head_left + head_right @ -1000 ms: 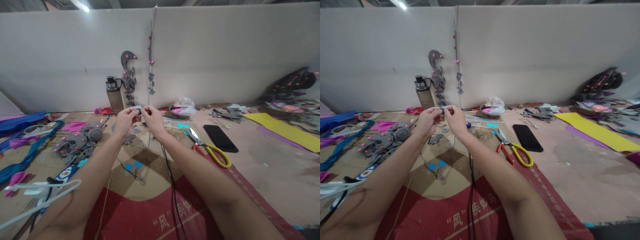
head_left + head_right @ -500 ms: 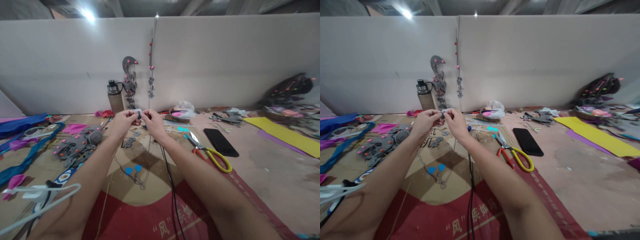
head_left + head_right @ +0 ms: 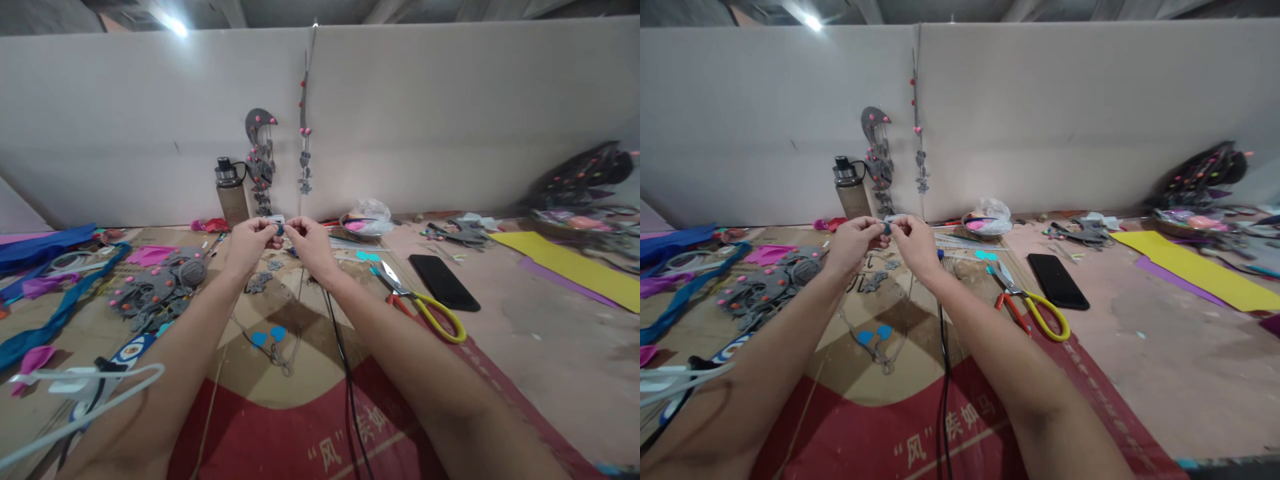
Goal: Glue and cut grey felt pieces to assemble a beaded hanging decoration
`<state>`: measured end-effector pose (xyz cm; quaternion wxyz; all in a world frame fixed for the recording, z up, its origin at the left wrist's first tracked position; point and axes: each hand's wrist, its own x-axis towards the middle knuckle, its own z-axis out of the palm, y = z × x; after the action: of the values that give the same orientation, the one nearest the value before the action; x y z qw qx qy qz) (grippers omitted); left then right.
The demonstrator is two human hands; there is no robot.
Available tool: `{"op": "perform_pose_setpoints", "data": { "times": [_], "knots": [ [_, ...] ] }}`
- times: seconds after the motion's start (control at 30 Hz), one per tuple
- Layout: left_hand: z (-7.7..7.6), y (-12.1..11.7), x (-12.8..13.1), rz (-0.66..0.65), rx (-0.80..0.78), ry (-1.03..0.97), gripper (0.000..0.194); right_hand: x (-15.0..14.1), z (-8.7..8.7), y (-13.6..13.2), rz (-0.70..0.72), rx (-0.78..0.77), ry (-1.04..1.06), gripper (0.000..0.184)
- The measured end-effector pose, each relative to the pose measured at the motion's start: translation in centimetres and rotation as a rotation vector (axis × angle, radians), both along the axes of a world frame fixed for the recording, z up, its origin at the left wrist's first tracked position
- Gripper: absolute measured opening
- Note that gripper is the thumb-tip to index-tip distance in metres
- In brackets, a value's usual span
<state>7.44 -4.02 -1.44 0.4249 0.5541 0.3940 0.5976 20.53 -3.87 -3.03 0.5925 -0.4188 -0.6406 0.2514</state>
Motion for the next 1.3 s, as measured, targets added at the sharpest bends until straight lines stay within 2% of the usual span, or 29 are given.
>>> {"op": "perform_pose_setpoints", "data": {
  "times": [0.27, 0.4, 0.63, 0.77, 0.87, 1.07, 1.2, 1.3],
  "knots": [
    [1.2, -0.4, -1.0, -0.196, -0.117, 0.111, 0.024, 0.5, 0.3, 0.0, -0.028, -0.027, -0.034, 0.013],
    [1.5, -0.8, -1.3, -0.192, -0.087, 0.178, 0.030, 0.5, 0.2, 0.0, -0.033, -0.025, -0.076, 0.014],
    [0.8, -0.8, -0.9, 0.064, 0.181, 0.455, 0.017, 0.3, -0.1, 0.0, -0.048, 0.032, -0.152, 0.016],
    [0.5, -0.7, -1.2, 0.160, 0.282, 0.539, 0.011, 0.3, -0.2, 0.0, 0.009, 0.023, -0.163, 0.015],
    [0.3, -0.3, -1.6, 0.253, 0.307, 0.581, 0.012, 0.3, -0.4, 0.2, 0.046, 0.007, -0.162, 0.016],
    [-0.1, 0.5, -2.5, 0.355, 0.292, 0.532, 0.008, 0.5, -0.2, 0.2, 0.019, 0.007, -0.228, 0.013],
    [0.3, 0.9, -3.5, 0.465, 0.291, 0.612, 0.012, 0.9, 0.6, -0.3, 0.058, -0.048, -0.233, 0.016],
    [1.1, 1.1, -4.8, 0.535, 0.252, 0.558, 0.015, 1.7, 1.8, -0.9, 0.116, -0.099, -0.213, 0.021]
  ]
}}
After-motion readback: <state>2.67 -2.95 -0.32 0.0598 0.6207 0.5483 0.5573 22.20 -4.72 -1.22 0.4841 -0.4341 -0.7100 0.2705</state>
